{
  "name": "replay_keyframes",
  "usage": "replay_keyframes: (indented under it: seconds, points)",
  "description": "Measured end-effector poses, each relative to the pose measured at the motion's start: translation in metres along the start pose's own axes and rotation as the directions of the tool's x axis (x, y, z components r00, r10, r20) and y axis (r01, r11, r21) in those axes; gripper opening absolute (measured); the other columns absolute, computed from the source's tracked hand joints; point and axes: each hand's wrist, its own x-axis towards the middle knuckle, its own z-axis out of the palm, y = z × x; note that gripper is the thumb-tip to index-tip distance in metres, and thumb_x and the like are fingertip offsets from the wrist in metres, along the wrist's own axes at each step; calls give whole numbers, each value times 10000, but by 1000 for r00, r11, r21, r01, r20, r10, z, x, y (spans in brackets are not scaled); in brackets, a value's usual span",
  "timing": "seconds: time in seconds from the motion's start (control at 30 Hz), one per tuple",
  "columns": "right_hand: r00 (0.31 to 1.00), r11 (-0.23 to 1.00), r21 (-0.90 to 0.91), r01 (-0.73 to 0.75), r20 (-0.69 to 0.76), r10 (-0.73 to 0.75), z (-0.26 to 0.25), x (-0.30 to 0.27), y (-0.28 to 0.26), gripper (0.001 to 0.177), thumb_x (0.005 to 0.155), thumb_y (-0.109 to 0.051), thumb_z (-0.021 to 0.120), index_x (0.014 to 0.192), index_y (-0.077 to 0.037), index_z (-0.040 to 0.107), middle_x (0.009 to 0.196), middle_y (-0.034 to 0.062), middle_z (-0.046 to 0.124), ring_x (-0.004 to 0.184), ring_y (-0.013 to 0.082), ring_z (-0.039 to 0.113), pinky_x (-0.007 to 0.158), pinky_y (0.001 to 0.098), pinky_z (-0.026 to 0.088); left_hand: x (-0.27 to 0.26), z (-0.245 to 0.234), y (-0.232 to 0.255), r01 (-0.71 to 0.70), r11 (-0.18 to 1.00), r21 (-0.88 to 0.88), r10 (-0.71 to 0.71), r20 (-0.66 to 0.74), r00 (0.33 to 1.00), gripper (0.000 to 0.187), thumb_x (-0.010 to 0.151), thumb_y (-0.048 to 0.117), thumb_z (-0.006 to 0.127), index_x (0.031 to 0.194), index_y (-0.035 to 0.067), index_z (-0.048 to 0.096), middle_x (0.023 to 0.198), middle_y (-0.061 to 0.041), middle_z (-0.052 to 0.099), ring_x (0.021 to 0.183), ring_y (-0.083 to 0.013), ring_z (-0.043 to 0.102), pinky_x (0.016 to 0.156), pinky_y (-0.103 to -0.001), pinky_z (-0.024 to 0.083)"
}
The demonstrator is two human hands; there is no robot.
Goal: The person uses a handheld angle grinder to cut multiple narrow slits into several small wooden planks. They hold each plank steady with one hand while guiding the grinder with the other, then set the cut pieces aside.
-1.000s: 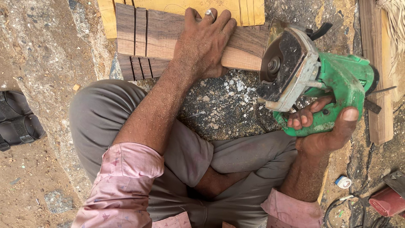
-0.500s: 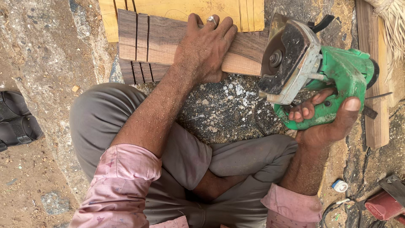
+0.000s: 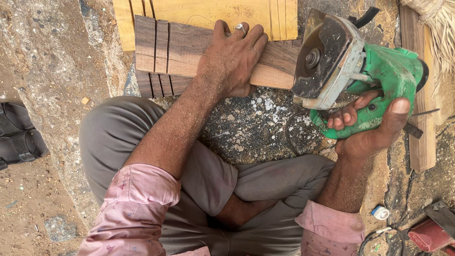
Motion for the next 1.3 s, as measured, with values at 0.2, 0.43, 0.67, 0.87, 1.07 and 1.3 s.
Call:
replay_keyframes:
  seconds: [0.2,0.43,0.67,0.87,1.07,1.3]
  points:
    - [989,986,-88,142,-28,-145,12,40,12,611,1067,-628,583,996,-21,572,686,86,494,498,175,489,432,363,468,0,8,1,-18,1000,-14,17,-53,998,1235,465,668,941,1448,67,496,1319,-95,541,1176,-268,584,982,-581,426]
    - [981,974,-113,195,17,-195,7,81,-7,669,1081,-619,516,1125,38,634,754,82,525,547,177,560,475,348,544,4,11,-6,-9,1000,6,8,98,995,1042,725,766,808,1433,67,497,1223,-113,582,1109,-276,598,924,-603,455]
    - [982,996,88,-14,187,-2,-48,-46,-41,618,1058,-627,521,1068,-17,615,632,97,590,524,189,634,528,337,587,4,17,-2,-15,999,47,17,-26,1000,1141,563,841,809,1354,74,513,1213,-135,577,1065,-284,596,812,-590,467]
    - [997,989,126,-74,42,70,-54,-90,-6,620,1078,-628,584,1021,-11,561,706,98,561,609,200,557,629,366,534,-2,15,-1,-8,1000,13,8,-32,999,1045,669,725,853,1408,61,527,1229,-134,587,1173,-279,579,928,-599,441]
    - [998,997,67,-25,-47,28,-40,-67,2,639,1082,-652,607,1006,-20,553,692,87,531,586,193,528,585,355,508,0,11,-3,-27,998,63,34,-103,994,1155,550,728,877,1421,59,517,1259,-129,579,1157,-279,585,908,-586,443]
    - [992,995,-25,93,-80,-94,-23,-22,4,581,1078,-577,602,1046,3,575,718,102,531,560,182,525,513,340,496,1,14,-4,-38,998,48,41,-55,998,1202,517,693,913,1447,46,512,1297,-119,568,1203,-279,568,960,-597,429]
